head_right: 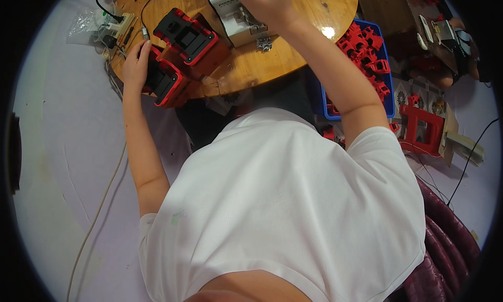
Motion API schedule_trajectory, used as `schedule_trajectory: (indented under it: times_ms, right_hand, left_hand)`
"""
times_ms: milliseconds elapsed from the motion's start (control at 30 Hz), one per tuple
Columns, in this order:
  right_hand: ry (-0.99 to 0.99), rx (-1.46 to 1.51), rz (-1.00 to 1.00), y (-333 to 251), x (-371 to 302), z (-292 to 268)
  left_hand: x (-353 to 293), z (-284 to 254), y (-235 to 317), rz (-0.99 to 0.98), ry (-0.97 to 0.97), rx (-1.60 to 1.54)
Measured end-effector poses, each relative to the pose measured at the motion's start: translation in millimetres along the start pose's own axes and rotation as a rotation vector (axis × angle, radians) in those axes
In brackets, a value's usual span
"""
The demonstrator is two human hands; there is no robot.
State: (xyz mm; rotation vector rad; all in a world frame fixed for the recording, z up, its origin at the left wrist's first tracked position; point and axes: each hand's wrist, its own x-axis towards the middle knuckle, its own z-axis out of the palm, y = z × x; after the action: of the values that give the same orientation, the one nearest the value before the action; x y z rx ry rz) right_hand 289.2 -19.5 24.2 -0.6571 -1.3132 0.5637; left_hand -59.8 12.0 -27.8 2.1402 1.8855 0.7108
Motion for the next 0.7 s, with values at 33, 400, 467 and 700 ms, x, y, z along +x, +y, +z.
schedule_trajectory:
  times_ms: [33,400,467,700]
  right_hand:
    - [-0.017,0.062,0.105,-4.2,9.6,7.9]
    - [-0.077,0.589,0.158,-59.8,-1.2,126.9]
    - [-0.111,0.633,0.119,-57.8,-12.4,145.9]
    - [-0.159,0.694,0.169,-50.2,-31.1,178.7]
  left_hand:
    - [-1.6,1.5,-0.4,0.027,0.019,0.051]
    - [-3.4,14.6,-11.3,0.029,0.07,0.207]
    - [0.6,24.0,-25.2,0.029,0.037,0.317]
    - [-15.7,-20.1,41.3,0.102,0.027,-0.103]
